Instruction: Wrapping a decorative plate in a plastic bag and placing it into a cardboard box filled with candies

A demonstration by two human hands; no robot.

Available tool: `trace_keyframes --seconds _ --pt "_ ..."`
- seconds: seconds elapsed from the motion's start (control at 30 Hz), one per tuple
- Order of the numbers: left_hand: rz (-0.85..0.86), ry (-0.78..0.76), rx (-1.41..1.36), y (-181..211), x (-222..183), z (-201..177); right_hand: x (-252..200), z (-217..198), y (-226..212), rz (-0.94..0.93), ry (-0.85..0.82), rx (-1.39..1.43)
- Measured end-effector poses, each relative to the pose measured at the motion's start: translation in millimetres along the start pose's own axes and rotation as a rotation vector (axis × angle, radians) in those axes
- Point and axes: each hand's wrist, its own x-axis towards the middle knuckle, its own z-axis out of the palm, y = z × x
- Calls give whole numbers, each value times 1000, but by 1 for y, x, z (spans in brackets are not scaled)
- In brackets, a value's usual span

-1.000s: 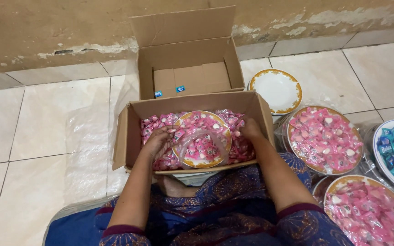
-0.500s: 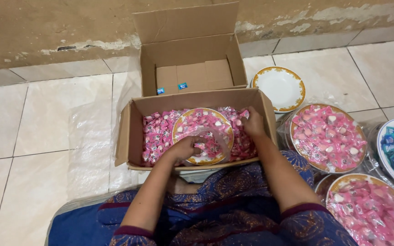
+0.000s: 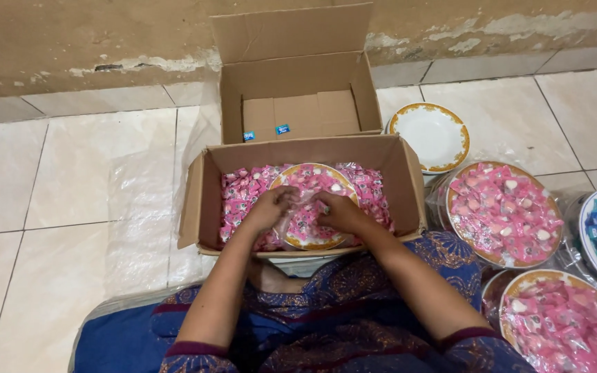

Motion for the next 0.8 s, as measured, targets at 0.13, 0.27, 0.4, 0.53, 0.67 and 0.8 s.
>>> trace_keyframes --seconds 0.13,0.27,0.4,0.53,0.67,0.8 --pt "-30 158 109 -31 7 -29 -12 -15 -21 -29 -22 39" --pt "-209 145 653 -75 21 -49 8 -37 15 -26 86 91" --pt "-362 -166 886 -96 19 -42 31 -72 58 84 285 121" --pt "-462 -467 879 -133 20 -33 73 -23 202 143 172 -316" --pt "-428 -560 1048 -98 10 -30 70 6 224 281 -462 -574" --pt "-481 -357 1048 -131 12 -32 73 2 237 247 -378 -646"
